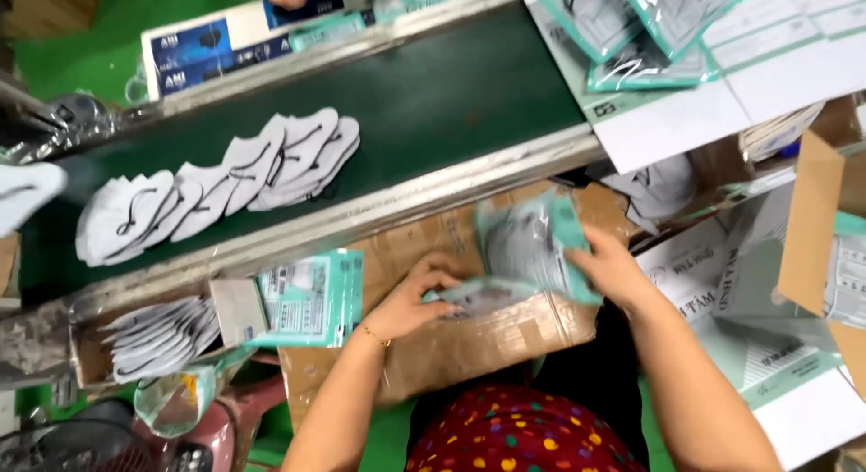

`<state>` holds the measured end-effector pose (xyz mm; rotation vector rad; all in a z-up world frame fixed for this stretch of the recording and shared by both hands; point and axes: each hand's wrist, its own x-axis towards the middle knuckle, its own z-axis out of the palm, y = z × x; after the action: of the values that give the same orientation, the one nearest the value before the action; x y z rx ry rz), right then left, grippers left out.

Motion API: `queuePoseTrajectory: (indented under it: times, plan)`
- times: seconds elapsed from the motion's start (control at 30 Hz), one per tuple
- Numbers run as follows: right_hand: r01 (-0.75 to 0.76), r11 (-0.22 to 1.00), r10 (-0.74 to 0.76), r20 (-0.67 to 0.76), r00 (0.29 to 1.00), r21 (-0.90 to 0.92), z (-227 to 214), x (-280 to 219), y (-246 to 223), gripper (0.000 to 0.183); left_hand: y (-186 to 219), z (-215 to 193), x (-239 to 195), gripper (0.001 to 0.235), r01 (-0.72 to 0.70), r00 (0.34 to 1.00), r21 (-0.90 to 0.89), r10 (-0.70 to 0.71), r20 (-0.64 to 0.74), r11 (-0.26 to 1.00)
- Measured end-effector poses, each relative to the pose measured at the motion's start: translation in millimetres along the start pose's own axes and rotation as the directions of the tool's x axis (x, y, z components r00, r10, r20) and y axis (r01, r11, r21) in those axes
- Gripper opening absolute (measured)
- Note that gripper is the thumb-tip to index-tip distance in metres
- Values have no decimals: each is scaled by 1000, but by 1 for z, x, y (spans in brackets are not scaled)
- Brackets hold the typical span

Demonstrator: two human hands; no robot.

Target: The person places face masks into teal plastic pouches, presses the pouches closed, and stacks the sealed pouches. They then fold boxes and use a tape dispenser to seal the boxes, placing pouches and boxes on the work surface.

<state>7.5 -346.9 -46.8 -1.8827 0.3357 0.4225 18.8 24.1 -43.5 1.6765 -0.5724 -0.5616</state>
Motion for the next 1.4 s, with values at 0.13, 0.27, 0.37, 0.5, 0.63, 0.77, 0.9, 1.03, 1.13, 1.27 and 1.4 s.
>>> queuePoseTrajectory:
  times: [0.13,0.27,0.37,0.5,0.63,0.77,0.9,1.03,1.13,1.27,1.4]
  plan:
    - [86,981,-148,380,913,175,-12,-63,-14,48,0,22,10,34,-176,971,-90,188,145,980]
    - [59,723,-294,230,928,688,-36,-110,-35,66,-15,71,44,56,103,939,-643,138,314,759]
    - [414,671,-481,-63,874,615,-39,-146,3,94,14,112,68,61,121,971,-731,75,229,672]
    - [24,989,-107,-596,796,-146,-73,-187,-8,113,93,165,107,51,-165,982,-217,181,53,962]
    - [699,653,-521,-498,693,290,-149,-222,-29,126,151,214,148,45,-306,949,-434,307,-70,847]
    - [537,836,-382,-588,713,108,-227,-210,-11,101,189,219,178,75,-475,867,-135,489,100,870]
    - [-83,890,323,-491,809,449,-376,-163,123,52,166,187,242,76,-575,793,-278,608,46,770]
    - [-210,863,410,-398,821,459,-403,-89,183,45,149,86,306,56,-396,871,133,418,-257,908]
    - [-604,765,484,-419,768,-223,-379,-66,123,47,126,24,343,46,-341,793,362,472,-384,867]
    - [-511,182,61,-509,859,-840,-329,-52,-64,41,96,-28,406,48,-242,726,473,482,-491,847]
    - [1,964,-99,-359,928,-265,-289,52,-174,75,55,-47,497,54,-122,672,579,497,-549,806]
